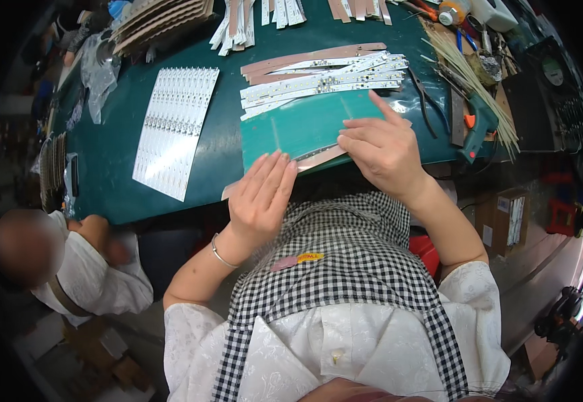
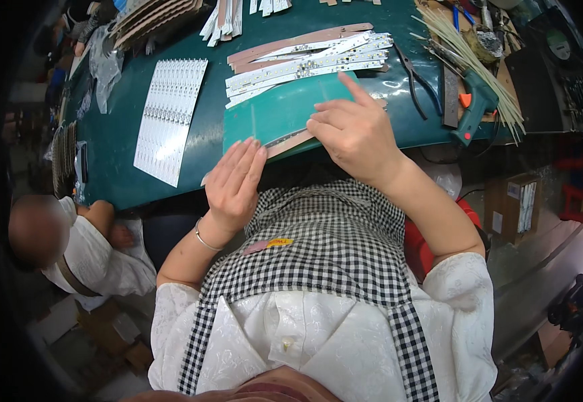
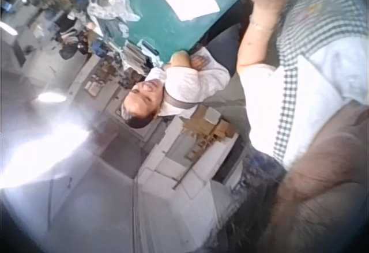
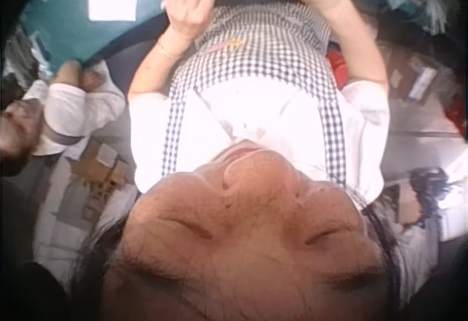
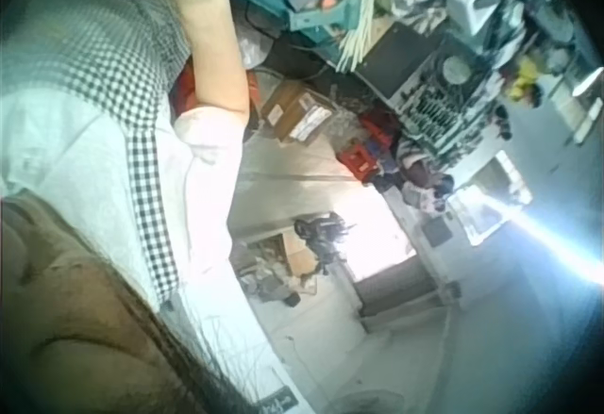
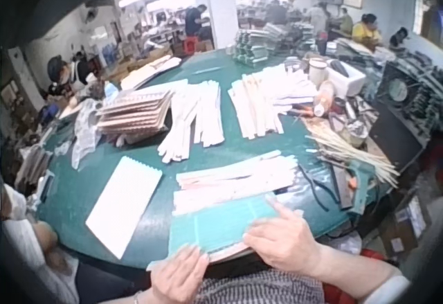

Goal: The person assembles LED light strips by hand at a workbench. They pick up a large LED panel, separate it into individual strips, and place them on a green cutting mat. They then pick up a stack of pinkish backing sheets, separate one, and place it on the mat. The person continues to separate and arrange LED strips and backing sheets.

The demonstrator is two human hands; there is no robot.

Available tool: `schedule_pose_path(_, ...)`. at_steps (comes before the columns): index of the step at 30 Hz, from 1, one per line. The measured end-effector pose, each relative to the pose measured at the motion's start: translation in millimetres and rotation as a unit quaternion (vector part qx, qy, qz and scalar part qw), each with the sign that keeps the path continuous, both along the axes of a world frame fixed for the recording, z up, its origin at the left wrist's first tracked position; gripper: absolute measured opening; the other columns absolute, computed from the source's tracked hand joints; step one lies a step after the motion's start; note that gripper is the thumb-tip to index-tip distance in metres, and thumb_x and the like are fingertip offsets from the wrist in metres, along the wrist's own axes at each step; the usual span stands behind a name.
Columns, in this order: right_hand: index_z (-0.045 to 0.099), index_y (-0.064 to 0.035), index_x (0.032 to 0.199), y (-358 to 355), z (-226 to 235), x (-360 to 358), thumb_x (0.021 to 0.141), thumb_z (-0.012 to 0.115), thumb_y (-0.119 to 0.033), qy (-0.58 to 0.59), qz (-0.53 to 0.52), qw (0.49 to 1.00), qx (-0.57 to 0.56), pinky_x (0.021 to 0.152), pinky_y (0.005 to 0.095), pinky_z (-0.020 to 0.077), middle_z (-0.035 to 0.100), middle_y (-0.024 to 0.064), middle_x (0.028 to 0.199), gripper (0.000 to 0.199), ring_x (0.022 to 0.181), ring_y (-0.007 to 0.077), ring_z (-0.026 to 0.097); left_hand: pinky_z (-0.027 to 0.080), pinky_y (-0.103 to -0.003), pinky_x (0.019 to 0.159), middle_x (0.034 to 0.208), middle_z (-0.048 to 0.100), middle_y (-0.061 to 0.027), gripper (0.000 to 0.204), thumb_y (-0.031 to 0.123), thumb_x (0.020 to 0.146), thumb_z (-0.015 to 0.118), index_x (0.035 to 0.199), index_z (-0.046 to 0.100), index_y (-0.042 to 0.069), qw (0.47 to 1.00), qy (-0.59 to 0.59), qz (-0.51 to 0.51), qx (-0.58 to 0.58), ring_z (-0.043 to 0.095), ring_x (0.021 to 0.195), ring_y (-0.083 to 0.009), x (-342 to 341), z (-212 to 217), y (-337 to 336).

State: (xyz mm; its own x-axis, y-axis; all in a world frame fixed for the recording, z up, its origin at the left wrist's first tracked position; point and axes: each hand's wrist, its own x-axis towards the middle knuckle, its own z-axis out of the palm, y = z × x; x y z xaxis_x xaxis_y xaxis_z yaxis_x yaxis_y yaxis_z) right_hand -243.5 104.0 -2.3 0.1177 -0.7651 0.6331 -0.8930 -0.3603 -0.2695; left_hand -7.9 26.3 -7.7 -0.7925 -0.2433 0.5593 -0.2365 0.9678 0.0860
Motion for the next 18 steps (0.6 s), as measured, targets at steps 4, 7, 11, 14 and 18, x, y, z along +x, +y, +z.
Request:
schedule_pose_path(4,0.066,-0.0084,0.077,1,1,-1,0.071,0.065,-0.007,-0.015,-0.002,1.000,0.012,0.100,0.0497,0.0446,0.066,0.0014,0.075,0.007,0.079,0.0191,0.067,0.050,-0.044,0.092,0.107,0.067,-0.0158,0.037,-0.006,0.077,0.057,0.112,0.064,0.000,0.997,-0.042,0.054,0.035,0.064,0.103,-0.0320,4,22,-5)
schedule_pose_path(7,0.065,-0.0084,0.077,0,0,-2,0.072,0.062,-0.007,-0.022,-0.011,1.000,0.010,0.099,0.0492,0.0450,0.064,0.0019,0.073,0.006,0.077,0.0187,0.066,0.053,-0.039,0.085,0.103,0.069,-0.0144,0.032,-0.009,0.076,0.061,0.106,0.067,0.000,0.985,-0.053,0.125,0.108,0.067,0.097,-0.0300,24,24,-12)
schedule_pose_path(11,0.065,-0.0079,0.078,0,-1,-1,0.070,0.063,-0.007,-0.026,0.000,1.000,0.013,0.099,0.0493,0.0455,0.064,0.0029,0.073,0.007,0.077,0.0187,0.066,0.055,-0.036,0.079,0.097,0.070,-0.0142,0.030,-0.007,0.074,0.059,0.102,0.068,0.001,0.988,-0.015,0.119,0.097,0.068,0.091,-0.0302,41,4,-10)
schedule_pose_path(14,0.065,-0.0073,0.078,-1,0,1,0.070,0.062,-0.006,-0.028,0.006,1.000,0.006,0.098,0.0494,0.0458,0.064,0.0027,0.073,0.009,0.075,0.0188,0.065,0.055,-0.037,0.078,0.097,0.070,-0.0155,0.030,-0.008,0.073,0.060,0.101,0.068,0.000,0.995,0.027,0.090,0.026,0.068,0.092,-0.0325,35,-3,-14)
schedule_pose_path(18,0.065,-0.0073,0.076,-2,0,2,0.070,0.063,-0.006,-0.038,0.011,0.999,0.023,0.093,0.0474,0.0493,0.064,0.0042,0.071,0.007,0.072,0.0216,0.065,0.054,-0.038,0.083,0.105,0.068,-0.0176,0.033,-0.009,0.073,0.062,0.105,0.066,-0.002,0.994,0.032,0.087,0.065,0.066,0.099,-0.0334,39,-3,-18)
